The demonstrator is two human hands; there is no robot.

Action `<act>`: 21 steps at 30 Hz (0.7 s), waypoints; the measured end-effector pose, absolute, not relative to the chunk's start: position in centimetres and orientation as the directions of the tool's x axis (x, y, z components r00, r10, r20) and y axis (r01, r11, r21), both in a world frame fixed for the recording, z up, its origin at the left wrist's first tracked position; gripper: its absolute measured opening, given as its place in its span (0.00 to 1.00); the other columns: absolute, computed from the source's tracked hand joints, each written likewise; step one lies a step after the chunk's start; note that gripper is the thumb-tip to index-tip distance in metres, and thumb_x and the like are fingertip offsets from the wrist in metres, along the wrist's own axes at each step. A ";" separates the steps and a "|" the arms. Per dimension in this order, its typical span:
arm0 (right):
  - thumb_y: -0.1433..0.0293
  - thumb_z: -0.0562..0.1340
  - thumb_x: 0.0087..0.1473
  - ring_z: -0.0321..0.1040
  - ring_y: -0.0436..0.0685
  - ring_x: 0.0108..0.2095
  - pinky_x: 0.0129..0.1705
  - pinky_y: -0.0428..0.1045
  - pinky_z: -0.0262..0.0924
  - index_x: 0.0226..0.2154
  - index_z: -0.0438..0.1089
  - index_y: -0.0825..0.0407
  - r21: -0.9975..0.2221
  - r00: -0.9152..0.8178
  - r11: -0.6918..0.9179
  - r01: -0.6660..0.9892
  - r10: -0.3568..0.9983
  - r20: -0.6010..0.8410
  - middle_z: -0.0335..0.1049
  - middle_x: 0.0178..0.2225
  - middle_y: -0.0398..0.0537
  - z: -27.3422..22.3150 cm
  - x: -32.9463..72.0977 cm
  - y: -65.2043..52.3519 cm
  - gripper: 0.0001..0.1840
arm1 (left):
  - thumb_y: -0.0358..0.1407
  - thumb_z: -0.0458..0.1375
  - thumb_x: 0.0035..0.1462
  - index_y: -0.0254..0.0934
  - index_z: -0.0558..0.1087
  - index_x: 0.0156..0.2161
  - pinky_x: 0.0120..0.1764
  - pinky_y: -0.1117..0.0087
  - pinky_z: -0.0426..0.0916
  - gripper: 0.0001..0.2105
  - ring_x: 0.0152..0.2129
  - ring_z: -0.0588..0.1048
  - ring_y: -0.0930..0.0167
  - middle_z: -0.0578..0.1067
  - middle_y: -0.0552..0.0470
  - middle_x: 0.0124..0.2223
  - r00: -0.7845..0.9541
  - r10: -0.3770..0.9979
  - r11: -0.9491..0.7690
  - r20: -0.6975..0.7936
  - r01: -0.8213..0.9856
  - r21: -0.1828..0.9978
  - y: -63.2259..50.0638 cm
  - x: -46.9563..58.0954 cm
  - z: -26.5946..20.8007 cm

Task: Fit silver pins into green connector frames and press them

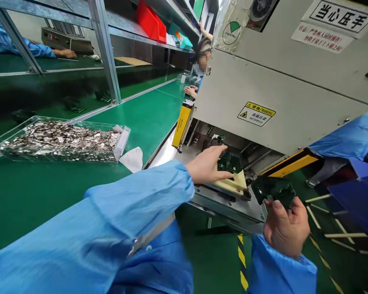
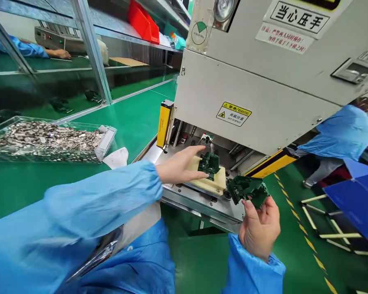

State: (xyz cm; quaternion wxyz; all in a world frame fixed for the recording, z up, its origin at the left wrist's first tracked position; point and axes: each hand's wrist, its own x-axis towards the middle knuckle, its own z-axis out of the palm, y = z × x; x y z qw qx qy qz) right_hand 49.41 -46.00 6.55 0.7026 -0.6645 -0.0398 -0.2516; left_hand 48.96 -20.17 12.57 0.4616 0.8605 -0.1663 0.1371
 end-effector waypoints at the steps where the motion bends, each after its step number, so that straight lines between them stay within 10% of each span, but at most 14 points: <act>1: 0.58 0.73 0.41 0.63 0.75 0.56 0.59 0.74 0.53 0.49 0.66 0.47 -0.922 0.880 -0.025 0.386 -0.290 0.376 0.62 0.57 0.59 6.8 50.3 -46.4 0.33 | 0.40 0.66 0.50 0.27 0.59 0.62 0.60 0.51 0.61 0.37 0.60 0.64 0.51 0.64 0.30 0.62 0.921 -0.170 -0.518 0.350 -0.386 0.764 -21.0 50.4 12.6; 14: 0.49 0.72 0.40 0.72 0.67 0.46 0.50 0.62 0.67 0.47 0.73 0.51 -0.696 0.826 -0.469 0.543 0.448 0.343 0.75 0.43 0.54 10.8 58.3 -41.7 0.35 | 0.35 0.70 0.43 0.35 0.72 0.49 0.48 0.58 0.74 0.25 0.42 0.77 0.63 0.77 0.44 0.46 0.987 0.086 -0.301 0.135 -0.104 0.948 -10.3 40.9 10.7; 21: 0.43 0.63 0.48 0.63 0.73 0.55 0.57 0.69 0.55 0.50 0.72 0.47 -0.609 0.865 -0.634 0.477 0.216 0.453 0.69 0.53 0.59 8.3 55.3 -45.5 0.34 | 0.35 0.72 0.37 0.39 0.75 0.47 0.49 0.62 0.72 0.26 0.50 0.75 0.63 0.72 0.42 0.54 0.999 -0.010 -0.265 -0.031 0.027 0.964 -8.2 37.4 4.7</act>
